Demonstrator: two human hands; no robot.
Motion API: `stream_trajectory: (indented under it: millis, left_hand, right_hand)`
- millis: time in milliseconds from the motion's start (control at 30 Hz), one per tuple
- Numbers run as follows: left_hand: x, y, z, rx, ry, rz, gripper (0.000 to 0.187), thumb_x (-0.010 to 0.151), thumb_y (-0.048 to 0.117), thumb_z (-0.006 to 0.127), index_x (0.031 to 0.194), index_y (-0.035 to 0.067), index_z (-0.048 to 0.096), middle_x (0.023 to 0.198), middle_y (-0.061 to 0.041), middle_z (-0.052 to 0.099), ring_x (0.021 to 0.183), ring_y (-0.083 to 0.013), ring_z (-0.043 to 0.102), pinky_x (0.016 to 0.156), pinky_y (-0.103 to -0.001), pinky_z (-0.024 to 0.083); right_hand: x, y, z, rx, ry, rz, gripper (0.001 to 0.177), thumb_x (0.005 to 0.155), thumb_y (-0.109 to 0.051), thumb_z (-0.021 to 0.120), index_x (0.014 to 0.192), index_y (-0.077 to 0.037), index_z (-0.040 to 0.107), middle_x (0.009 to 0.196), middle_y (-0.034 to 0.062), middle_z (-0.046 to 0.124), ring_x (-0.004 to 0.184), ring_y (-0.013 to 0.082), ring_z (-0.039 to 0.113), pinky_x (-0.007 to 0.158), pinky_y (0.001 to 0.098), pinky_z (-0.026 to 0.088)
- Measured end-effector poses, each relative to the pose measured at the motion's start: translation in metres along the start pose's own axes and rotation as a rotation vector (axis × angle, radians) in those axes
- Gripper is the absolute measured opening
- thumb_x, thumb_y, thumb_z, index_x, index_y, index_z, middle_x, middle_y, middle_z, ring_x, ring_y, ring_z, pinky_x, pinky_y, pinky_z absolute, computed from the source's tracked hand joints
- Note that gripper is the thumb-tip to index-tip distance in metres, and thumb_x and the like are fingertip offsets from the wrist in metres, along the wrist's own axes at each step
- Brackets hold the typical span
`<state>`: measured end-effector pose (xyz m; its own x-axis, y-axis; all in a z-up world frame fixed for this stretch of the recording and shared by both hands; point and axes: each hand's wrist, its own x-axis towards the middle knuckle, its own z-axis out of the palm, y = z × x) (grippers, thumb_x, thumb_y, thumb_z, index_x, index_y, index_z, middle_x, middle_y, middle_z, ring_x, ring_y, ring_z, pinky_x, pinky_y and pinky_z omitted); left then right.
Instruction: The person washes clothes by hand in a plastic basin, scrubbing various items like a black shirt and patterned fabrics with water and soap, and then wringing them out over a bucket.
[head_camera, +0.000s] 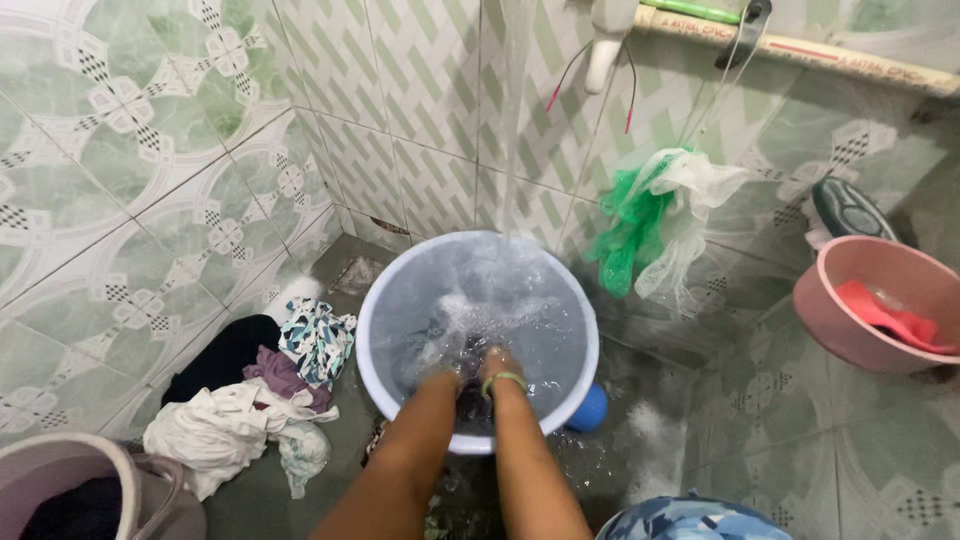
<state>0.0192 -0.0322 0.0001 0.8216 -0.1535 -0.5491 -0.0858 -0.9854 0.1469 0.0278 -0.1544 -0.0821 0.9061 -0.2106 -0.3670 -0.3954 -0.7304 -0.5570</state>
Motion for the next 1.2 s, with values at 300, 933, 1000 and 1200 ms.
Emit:
stream_trajectory:
  millis: [300,933,1000,1200]
  left_hand:
    - [0.017,-0.029,0.002,-0.571,0.926,-0.184,0.039,0.099,0.027,0.057,0.136,0.016,0.062,0.148,-0.016,0.054,0.135,-0.0352,0.058,0.114,-0.043,0.05]
    - [0.011,-0.032,0.023,-0.275,0.164,-0.159,0.046,0.104,0.041,0.047,0.135,0.01,0.06,0.141,-0.02,0.055,0.124,-0.0388,0.057,0.103,-0.051,0.045]
    - [0.005,-0.039,0.008,-0.162,0.282,-0.133,0.039,0.103,0.035,0.048,0.131,0.012,0.062,0.137,-0.019,0.058,0.119,-0.0379,0.061,0.099,-0.05,0.048]
    - [-0.047,-0.062,-0.052,-0.195,0.772,-0.03,0.022,0.101,0.024,0.052,0.115,0.018,0.067,0.122,-0.017,0.062,0.099,-0.038,0.07,0.082,-0.051,0.056]
  right_hand:
    - [-0.092,-0.05,-0.1,0.126,0.465,0.143,0.026,0.096,-0.027,0.062,0.119,-0.021,0.072,0.15,0.0039,0.052,0.134,0.0278,0.054,0.115,0.042,0.044]
    - [-0.068,-0.038,-0.068,-0.402,-0.105,0.097,0.065,0.087,-0.033,0.073,0.149,-0.022,0.056,0.155,0.0129,0.048,0.142,0.0334,0.049,0.116,0.0433,0.043]
    - [-0.097,-0.051,-0.092,-0.287,0.02,0.058,0.075,0.083,-0.031,0.08,0.151,-0.024,0.05,0.155,0.0126,0.041,0.143,0.0355,0.041,0.118,0.0451,0.037]
    - [-0.125,-0.045,-0.123,-0.175,0.078,-0.022,0.095,0.074,-0.024,0.087,0.157,-0.031,0.039,0.154,0.0124,0.036,0.142,0.0371,0.038,0.12,0.0442,0.034]
